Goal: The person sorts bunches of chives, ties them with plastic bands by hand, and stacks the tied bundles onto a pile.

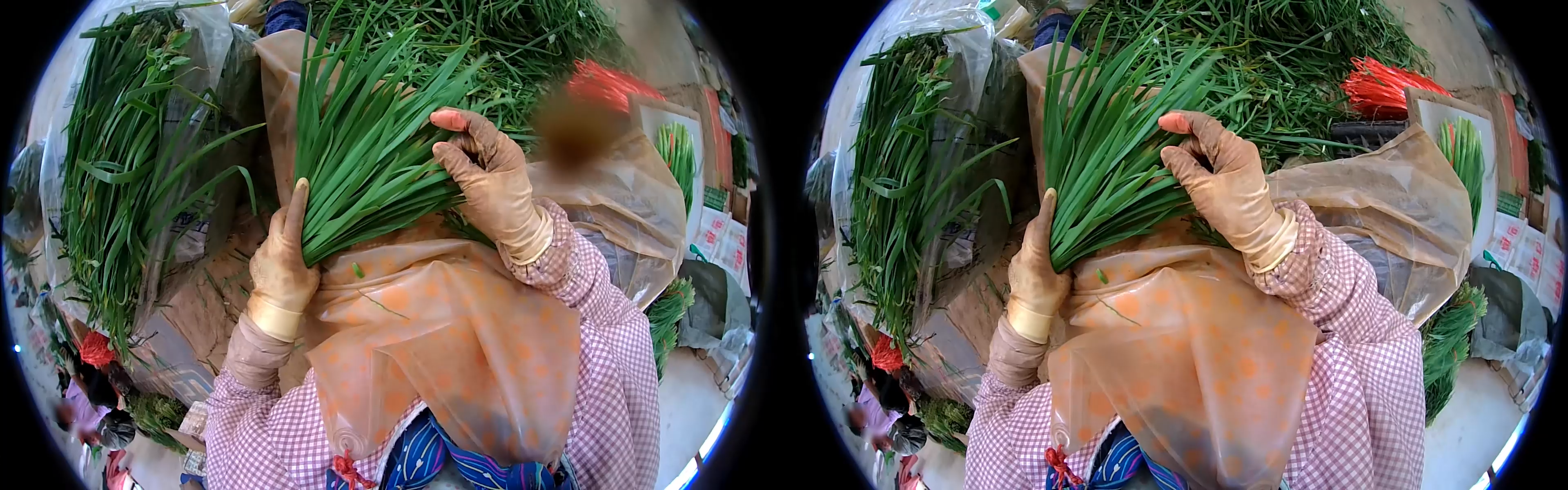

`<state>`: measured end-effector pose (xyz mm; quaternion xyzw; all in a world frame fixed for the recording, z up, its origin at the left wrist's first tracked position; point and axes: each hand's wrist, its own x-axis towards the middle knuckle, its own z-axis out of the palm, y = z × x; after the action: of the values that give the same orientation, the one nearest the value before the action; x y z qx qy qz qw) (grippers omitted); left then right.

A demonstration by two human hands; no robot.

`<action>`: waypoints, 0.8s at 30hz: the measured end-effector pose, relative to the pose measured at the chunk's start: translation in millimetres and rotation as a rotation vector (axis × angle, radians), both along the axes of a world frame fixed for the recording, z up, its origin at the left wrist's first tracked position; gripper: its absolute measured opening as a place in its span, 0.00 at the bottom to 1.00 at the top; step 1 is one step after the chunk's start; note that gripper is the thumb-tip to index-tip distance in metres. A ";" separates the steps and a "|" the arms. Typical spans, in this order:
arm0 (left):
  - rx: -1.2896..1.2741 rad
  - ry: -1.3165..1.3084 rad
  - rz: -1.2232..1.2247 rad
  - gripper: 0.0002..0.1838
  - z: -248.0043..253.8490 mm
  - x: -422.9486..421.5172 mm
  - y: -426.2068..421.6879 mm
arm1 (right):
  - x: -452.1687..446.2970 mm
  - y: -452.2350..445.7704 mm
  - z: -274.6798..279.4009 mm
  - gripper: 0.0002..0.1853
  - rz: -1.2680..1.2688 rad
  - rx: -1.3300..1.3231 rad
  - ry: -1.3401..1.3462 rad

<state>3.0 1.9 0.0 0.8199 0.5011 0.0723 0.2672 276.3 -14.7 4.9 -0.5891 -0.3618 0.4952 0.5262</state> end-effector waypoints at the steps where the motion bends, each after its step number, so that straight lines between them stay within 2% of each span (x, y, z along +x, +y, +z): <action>1: -0.007 0.012 0.009 0.48 -0.4 0.4 -0.7 | 0.2 3.4 3.8 0.14 0.032 -0.087 0.024; 3: -0.017 0.023 0.017 0.48 -0.7 0.7 -1.4 | 3.9 8.1 3.4 0.13 0.128 -0.217 0.056; 10: 0.002 0.054 0.010 0.49 -0.2 0.7 -2.1 | 4.5 9.9 6.3 0.12 0.154 -0.249 0.247; 12: 0.012 0.053 0.006 0.49 -0.4 0.9 -2.4 | 5.1 4.6 9.1 0.11 0.099 -0.259 0.075; 18: 0.035 0.061 0.020 0.51 -2.0 2.1 -4.7 | 3.4 -13.9 -1.1 0.11 0.009 -0.241 -0.096; 21: 0.028 0.066 0.022 0.51 -0.3 2.7 -4.4 | 1.5 -14.7 -3.4 0.11 -0.001 -0.142 -0.136; 24: 0.016 0.078 0.024 0.52 -0.1 2.7 -4.3 | 0.4 -12.2 2.7 0.10 0.000 -0.168 -0.101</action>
<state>5.7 -2.4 -0.1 0.8180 0.5204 0.0475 0.2402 276.7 -26.9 7.6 -0.6553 -0.3453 0.4934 0.4560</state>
